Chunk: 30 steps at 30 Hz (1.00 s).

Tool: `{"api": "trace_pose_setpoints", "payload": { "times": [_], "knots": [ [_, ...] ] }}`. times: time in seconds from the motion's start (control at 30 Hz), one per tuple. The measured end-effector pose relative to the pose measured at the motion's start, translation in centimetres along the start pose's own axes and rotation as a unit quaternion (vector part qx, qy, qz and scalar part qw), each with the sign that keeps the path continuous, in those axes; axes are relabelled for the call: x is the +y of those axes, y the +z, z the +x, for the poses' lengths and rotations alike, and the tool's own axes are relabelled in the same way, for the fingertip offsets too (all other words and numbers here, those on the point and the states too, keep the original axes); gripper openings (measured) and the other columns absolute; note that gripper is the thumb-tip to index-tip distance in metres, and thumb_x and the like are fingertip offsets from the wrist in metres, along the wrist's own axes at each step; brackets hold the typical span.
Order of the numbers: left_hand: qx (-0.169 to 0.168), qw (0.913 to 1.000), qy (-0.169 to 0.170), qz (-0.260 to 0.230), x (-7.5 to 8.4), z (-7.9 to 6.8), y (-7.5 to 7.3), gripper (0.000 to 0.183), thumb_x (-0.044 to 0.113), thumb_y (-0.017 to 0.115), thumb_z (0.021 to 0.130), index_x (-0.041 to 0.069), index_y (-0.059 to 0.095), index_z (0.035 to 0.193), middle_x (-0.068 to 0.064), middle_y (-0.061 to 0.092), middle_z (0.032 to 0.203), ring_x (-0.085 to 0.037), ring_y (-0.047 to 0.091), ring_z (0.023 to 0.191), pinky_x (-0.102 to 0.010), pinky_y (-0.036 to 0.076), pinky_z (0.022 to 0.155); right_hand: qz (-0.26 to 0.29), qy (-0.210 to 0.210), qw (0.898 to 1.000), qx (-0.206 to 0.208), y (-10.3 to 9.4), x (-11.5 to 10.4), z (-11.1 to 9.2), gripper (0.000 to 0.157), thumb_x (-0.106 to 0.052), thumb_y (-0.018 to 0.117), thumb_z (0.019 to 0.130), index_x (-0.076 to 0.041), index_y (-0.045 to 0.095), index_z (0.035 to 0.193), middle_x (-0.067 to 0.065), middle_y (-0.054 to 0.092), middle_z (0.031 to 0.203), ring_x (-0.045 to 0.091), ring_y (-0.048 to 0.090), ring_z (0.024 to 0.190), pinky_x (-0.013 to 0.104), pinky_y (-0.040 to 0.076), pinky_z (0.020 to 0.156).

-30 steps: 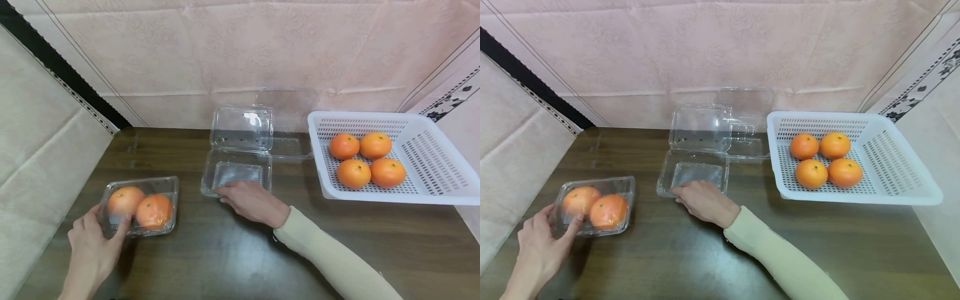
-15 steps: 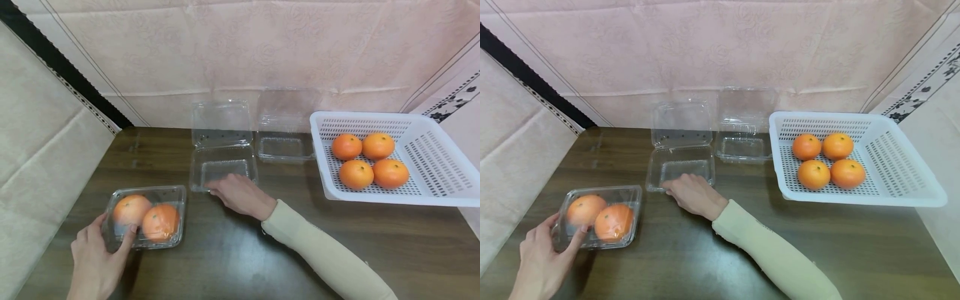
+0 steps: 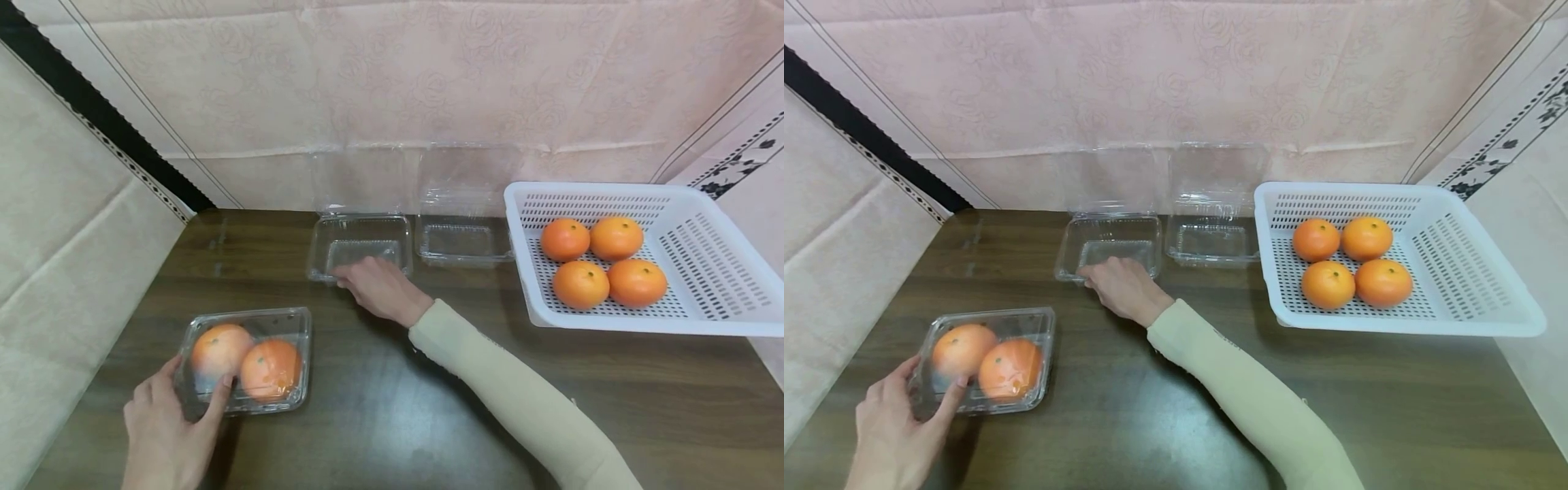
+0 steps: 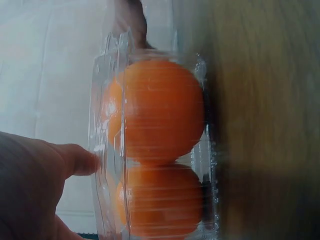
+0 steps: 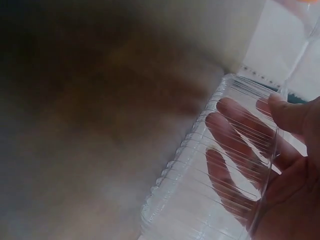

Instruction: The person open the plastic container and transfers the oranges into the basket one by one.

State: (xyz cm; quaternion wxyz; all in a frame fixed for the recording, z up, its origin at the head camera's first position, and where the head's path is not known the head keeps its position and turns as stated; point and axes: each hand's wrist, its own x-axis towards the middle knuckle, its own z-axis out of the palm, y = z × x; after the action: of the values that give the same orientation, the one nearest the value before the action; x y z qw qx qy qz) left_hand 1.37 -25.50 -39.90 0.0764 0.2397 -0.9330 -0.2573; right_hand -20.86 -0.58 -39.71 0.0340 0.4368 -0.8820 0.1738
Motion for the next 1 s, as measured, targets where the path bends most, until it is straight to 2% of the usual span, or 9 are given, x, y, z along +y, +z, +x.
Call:
{"api": "trace_pose_setpoints", "payload": {
  "times": [0.2,0.43,0.57,0.7,0.83,0.93,1.0],
  "knots": [
    [-0.011,0.9999,-0.003,0.008,1.1,-0.4,0.6,0.088,0.054,0.059,0.098,-0.002,0.025,0.157,-0.038,0.033,0.147,-0.054,0.030,0.128,-0.066,0.042,0.090,-0.016,0.023,1.000,-0.001,0.0,1.2,1.5,0.023,-0.018,0.057,0.106,-0.016,0.072,0.123,0.000,0.078,0.097,0.007,0.058,0.065,0.020,0.050,0.050],
    [-0.041,0.9988,0.005,0.025,2.8,-0.8,1.2,0.091,0.062,0.053,0.099,-0.001,0.022,0.158,-0.037,0.031,0.149,-0.053,0.029,0.130,-0.068,0.046,0.083,-0.024,0.071,0.997,-0.006,-0.3,2.2,3.1,0.022,-0.023,0.056,0.106,-0.019,0.072,0.121,-0.002,0.076,0.093,0.009,0.055,0.065,0.024,0.051,0.053],
    [-0.044,0.9984,0.019,0.032,3.8,-1.0,1.7,0.092,0.065,0.052,0.098,0.000,0.023,0.157,-0.035,0.032,0.147,-0.051,0.030,0.130,-0.068,0.047,0.079,-0.041,0.085,0.995,-0.012,-0.5,2.5,3.4,0.019,-0.025,0.056,0.106,-0.021,0.072,0.117,-0.003,0.077,0.092,0.011,0.060,0.068,0.028,0.054,0.055],
    [-0.045,0.9977,0.030,0.041,4.7,-1.2,2.1,0.094,0.067,0.053,0.097,0.000,0.025,0.156,-0.032,0.035,0.145,-0.050,0.032,0.129,-0.069,0.048,0.074,-0.037,0.106,0.993,-0.025,-0.8,2.5,3.5,0.021,-0.028,0.057,0.106,-0.023,0.071,0.120,-0.003,0.078,0.099,0.014,0.069,0.078,0.032,0.061,0.062],
    [-0.050,0.9962,0.047,0.053,5.5,-1.2,2.6,0.095,0.069,0.051,0.096,-0.001,0.028,0.155,-0.032,0.037,0.143,-0.050,0.035,0.127,-0.071,0.049,0.071,-0.029,0.111,0.993,-0.033,-1.0,2.4,3.4,0.022,-0.032,0.057,0.105,-0.020,0.071,0.116,-0.001,0.078,0.101,0.017,0.074,0.089,0.035,0.064,0.074],
    [-0.058,0.9949,0.057,0.060,6.2,-1.2,2.9,0.097,0.072,0.049,0.095,-0.002,0.028,0.155,-0.032,0.037,0.142,-0.050,0.036,0.127,-0.072,0.050,0.071,-0.037,0.107,0.993,-0.031,-1.4,2.4,3.2,0.031,-0.040,0.055,0.105,-0.016,0.070,0.116,0.001,0.077,0.101,0.019,0.074,0.094,0.036,0.064,0.082],
    [-0.068,0.9938,0.062,0.062,6.7,-1.2,3.1,0.099,0.074,0.047,0.095,-0.002,0.028,0.155,-0.033,0.037,0.142,-0.051,0.036,0.127,-0.072,0.050,0.072,-0.043,0.109,0.993,-0.028,-2.0,2.3,2.8,0.040,-0.046,0.055,0.104,-0.015,0.068,0.125,0.003,0.076,0.110,0.021,0.072,0.101,0.038,0.063,0.090]
  ]
}}
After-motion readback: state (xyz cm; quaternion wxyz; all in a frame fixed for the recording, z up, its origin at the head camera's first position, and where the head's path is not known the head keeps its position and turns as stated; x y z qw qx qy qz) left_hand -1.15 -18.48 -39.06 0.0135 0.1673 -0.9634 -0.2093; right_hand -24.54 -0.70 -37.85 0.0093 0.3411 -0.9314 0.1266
